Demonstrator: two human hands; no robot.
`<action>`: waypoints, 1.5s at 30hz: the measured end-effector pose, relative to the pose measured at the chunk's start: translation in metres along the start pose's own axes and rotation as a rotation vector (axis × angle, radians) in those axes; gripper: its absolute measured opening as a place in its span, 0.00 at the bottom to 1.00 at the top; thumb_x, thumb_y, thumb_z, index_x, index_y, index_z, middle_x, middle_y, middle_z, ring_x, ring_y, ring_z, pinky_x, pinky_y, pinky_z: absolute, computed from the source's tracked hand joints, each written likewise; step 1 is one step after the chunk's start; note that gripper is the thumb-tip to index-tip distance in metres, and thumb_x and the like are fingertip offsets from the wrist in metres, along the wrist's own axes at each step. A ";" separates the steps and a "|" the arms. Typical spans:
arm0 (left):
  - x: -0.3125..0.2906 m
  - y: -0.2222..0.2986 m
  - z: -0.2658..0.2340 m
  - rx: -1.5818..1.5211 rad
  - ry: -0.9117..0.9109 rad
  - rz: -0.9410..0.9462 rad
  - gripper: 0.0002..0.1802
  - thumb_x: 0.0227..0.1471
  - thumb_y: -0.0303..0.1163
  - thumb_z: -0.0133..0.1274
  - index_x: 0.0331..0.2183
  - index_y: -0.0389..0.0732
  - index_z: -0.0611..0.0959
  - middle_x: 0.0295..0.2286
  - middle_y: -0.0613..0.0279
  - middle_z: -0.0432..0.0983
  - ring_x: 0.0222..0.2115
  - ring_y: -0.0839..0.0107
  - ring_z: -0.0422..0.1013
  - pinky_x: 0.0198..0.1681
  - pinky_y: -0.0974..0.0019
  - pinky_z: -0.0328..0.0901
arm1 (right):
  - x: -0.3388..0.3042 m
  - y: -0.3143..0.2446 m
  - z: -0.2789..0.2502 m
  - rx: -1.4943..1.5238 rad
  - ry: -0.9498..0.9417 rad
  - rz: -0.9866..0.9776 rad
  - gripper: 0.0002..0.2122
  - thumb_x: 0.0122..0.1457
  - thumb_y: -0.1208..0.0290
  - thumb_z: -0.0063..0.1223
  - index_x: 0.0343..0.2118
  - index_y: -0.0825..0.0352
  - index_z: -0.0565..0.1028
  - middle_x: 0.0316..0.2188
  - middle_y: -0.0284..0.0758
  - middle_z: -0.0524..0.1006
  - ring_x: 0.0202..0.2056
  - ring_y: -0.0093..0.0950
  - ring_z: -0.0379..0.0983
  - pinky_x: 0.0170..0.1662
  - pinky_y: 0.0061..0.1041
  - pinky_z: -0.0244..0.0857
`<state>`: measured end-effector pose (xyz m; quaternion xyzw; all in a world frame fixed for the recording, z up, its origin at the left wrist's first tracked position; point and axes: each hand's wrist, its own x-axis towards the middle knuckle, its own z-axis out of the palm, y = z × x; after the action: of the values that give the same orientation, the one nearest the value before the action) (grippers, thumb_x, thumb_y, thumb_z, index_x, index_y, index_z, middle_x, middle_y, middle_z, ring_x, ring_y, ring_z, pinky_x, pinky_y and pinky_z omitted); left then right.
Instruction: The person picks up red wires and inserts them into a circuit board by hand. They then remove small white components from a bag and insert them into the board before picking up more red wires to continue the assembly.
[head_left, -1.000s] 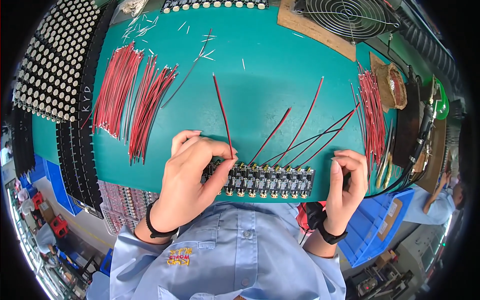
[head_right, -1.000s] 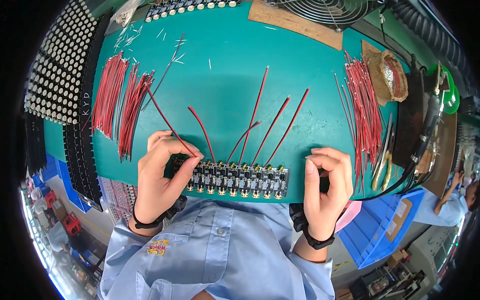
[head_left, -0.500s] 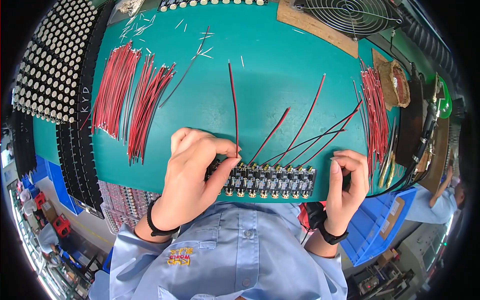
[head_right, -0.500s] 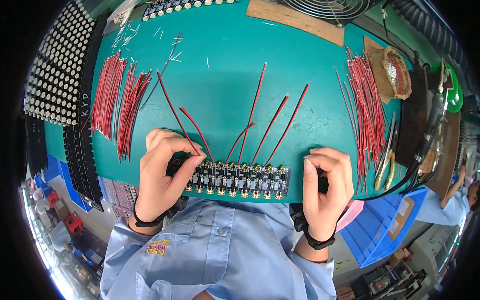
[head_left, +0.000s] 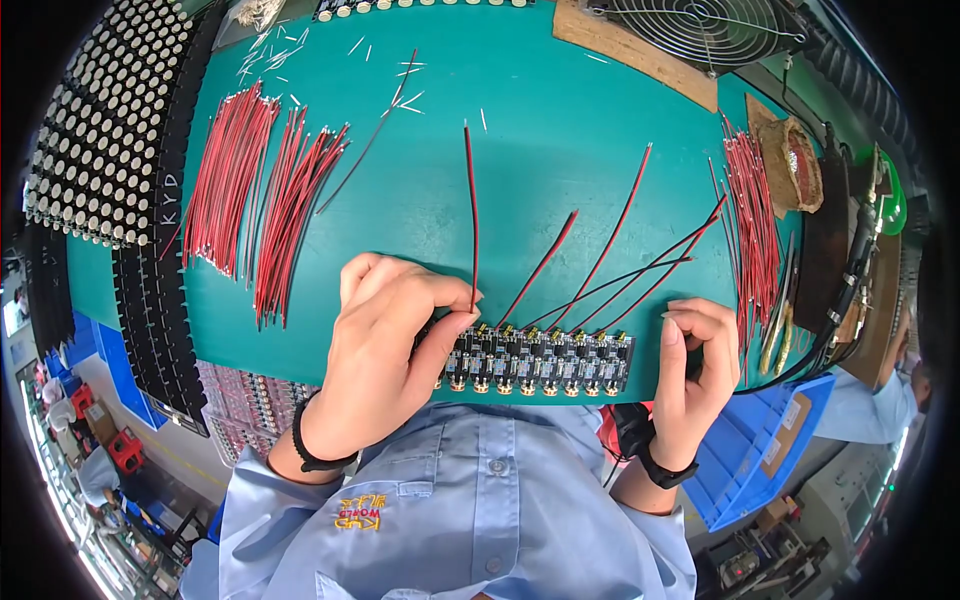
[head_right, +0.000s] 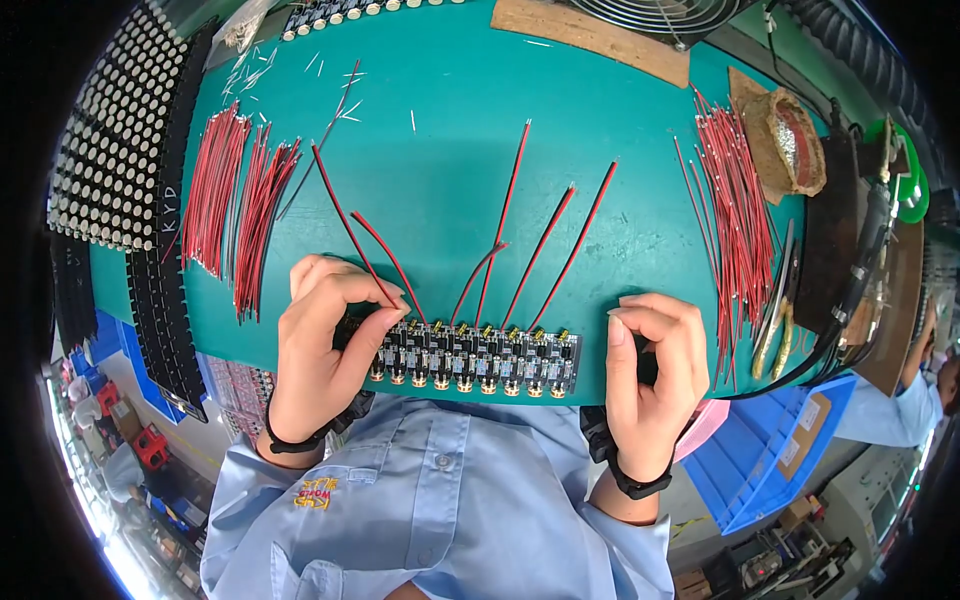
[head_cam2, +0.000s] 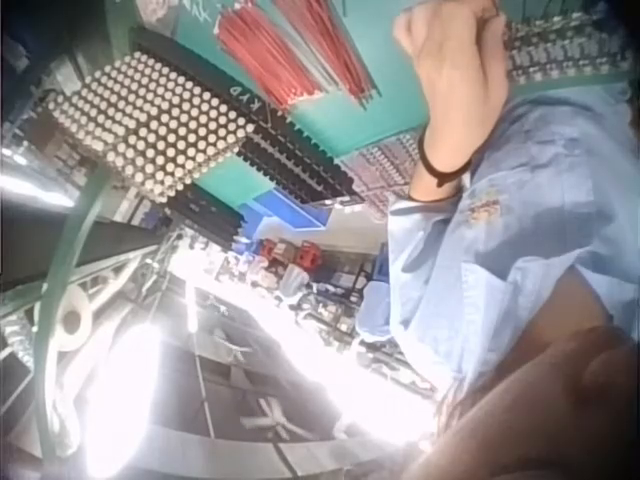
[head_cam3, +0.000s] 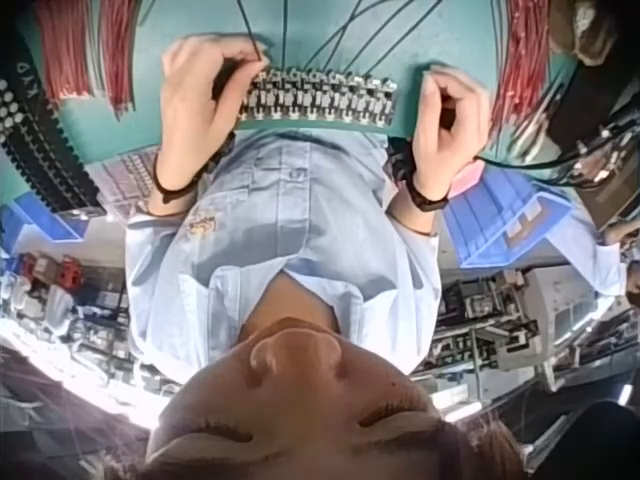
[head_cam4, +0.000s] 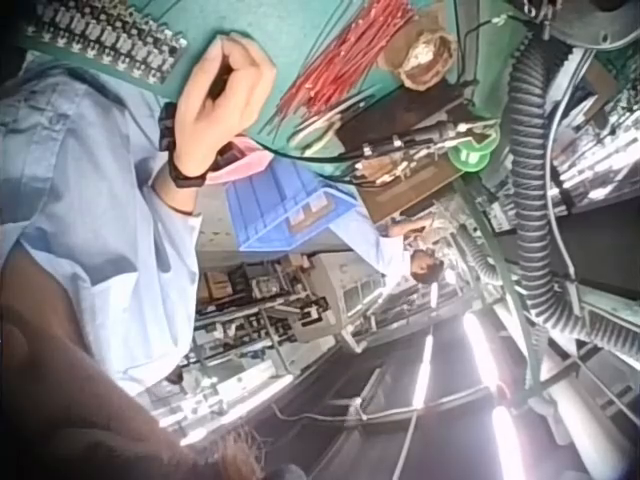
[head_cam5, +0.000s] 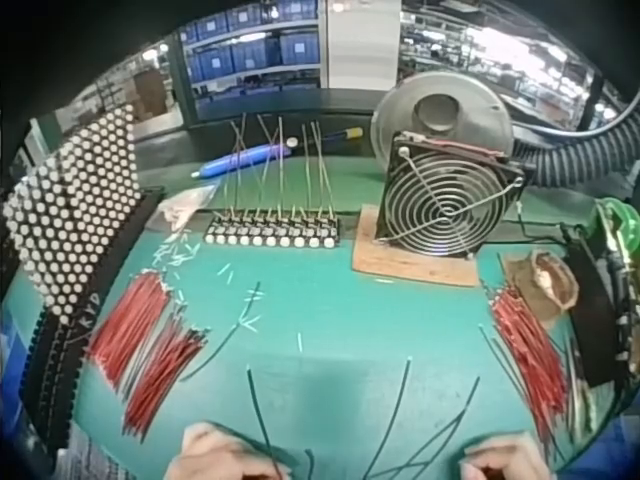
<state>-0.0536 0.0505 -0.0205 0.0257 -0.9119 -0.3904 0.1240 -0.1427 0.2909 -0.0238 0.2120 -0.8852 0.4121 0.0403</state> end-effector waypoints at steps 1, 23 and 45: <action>0.000 0.000 0.000 0.008 -0.003 0.002 0.10 0.44 0.21 0.58 0.31 0.42 0.77 0.27 0.69 0.76 0.29 0.67 0.69 0.41 0.62 0.56 | 0.000 0.000 0.000 0.001 0.002 -0.003 0.03 0.52 0.82 0.56 0.29 0.70 0.74 0.31 0.38 0.75 0.29 0.27 0.69 0.29 0.21 0.59; -0.008 0.009 0.002 0.128 0.046 0.030 0.13 0.42 0.20 0.59 0.33 0.40 0.77 0.27 0.66 0.76 0.30 0.66 0.70 0.49 0.55 0.56 | -0.016 0.013 -0.076 -0.383 0.187 0.312 0.05 0.50 0.83 0.56 0.30 0.70 0.73 0.31 0.37 0.75 0.28 0.30 0.72 0.32 0.23 0.65; -0.033 -0.020 -0.043 0.418 0.345 -0.300 0.10 0.47 0.22 0.57 0.35 0.35 0.76 0.32 0.56 0.72 0.35 0.59 0.68 0.41 0.62 0.60 | 0.028 0.025 -0.062 -0.788 -0.152 -0.137 0.08 0.53 0.83 0.48 0.37 0.71 0.70 0.29 0.44 0.70 0.32 0.43 0.70 0.35 0.37 0.64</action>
<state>-0.0124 0.0103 -0.0130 0.2507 -0.9240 -0.1982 0.2098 -0.1847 0.3416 0.0059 0.2687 -0.9597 0.0207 0.0802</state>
